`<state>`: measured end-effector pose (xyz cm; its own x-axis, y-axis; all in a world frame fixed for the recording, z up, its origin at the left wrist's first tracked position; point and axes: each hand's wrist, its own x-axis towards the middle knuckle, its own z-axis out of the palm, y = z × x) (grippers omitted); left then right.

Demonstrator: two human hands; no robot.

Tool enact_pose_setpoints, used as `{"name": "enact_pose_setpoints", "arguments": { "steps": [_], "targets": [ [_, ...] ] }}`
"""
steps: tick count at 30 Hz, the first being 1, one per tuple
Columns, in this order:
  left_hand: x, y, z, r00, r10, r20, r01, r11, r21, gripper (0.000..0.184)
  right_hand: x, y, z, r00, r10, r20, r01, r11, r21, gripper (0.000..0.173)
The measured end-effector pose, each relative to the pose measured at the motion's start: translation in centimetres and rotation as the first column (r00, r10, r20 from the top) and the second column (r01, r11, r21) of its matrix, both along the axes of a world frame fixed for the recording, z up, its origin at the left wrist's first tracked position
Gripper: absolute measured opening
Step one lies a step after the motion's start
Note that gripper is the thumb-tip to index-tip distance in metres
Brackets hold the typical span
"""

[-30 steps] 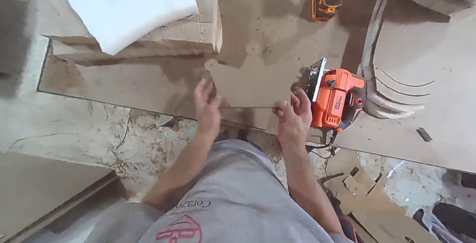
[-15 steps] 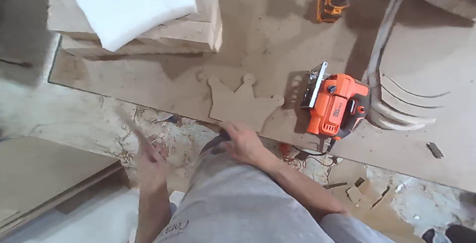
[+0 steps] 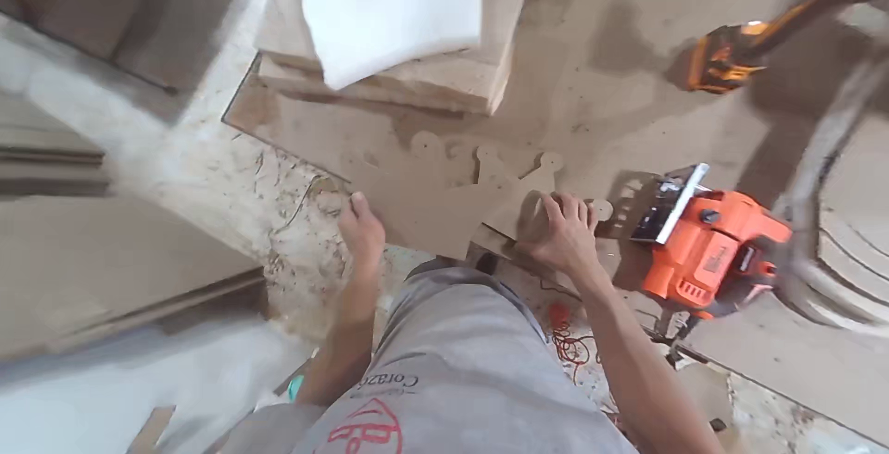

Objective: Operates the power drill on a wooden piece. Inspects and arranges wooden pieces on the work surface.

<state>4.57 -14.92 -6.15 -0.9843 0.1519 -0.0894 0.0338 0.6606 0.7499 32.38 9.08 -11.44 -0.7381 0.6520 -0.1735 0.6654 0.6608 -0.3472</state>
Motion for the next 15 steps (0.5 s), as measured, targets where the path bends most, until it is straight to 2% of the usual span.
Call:
{"name": "enact_pose_setpoints", "arguments": {
  "steps": [6, 8, 10, 12, 13, 14, 15],
  "targets": [
    [-0.8, 0.6, -0.2, 0.996, -0.094, 0.001, 0.094, 0.996, 0.01, 0.051, -2.6, 6.4, 1.2, 0.968, -0.234, -0.095, 0.245, 0.959, 0.139, 0.11],
    [-0.7, 0.6, -0.4, 0.99, -0.139, 0.016, 0.139, 0.99, 0.0, 0.051, -3.0, 6.7, 1.1, 0.958, -0.267, -0.1, 0.275, 0.958, 0.083, 0.094],
    [-1.0, 1.3, -0.1, 0.986, -0.165, 0.012, 0.165, 0.986, 0.001, 0.05, -4.3, 5.6, 2.5, 0.932, -0.29, -0.217, 0.285, 0.957, -0.054, 0.065],
    [-0.6, 2.0, -0.1, 0.982, -0.188, 0.021, 0.187, 0.982, 0.009, 0.049, -4.9, 3.2, 3.6, 0.856, -0.382, -0.35, 0.248, 0.896, -0.369, 0.043],
    [-0.4, 2.3, -0.5, 0.98, -0.199, 0.022, 0.198, 0.98, 0.019, 0.048, -4.8, 1.7, 4.0, 0.79, -0.47, -0.395, 0.179, 0.792, -0.584, 0.041],
    [-0.1, 2.7, -0.9, 0.978, -0.209, 0.022, 0.208, 0.978, 0.031, 0.048, -4.6, 0.0, 4.3, 0.734, -0.551, -0.396, 0.078, 0.648, -0.758, 0.046],
    [0.1, 3.1, -1.3, 0.974, -0.223, 0.031, 0.222, 0.974, 0.045, 0.047, -4.4, -1.5, 4.2, 0.67, -0.629, -0.394, -0.008, 0.525, -0.851, 0.05]
  ]
}}
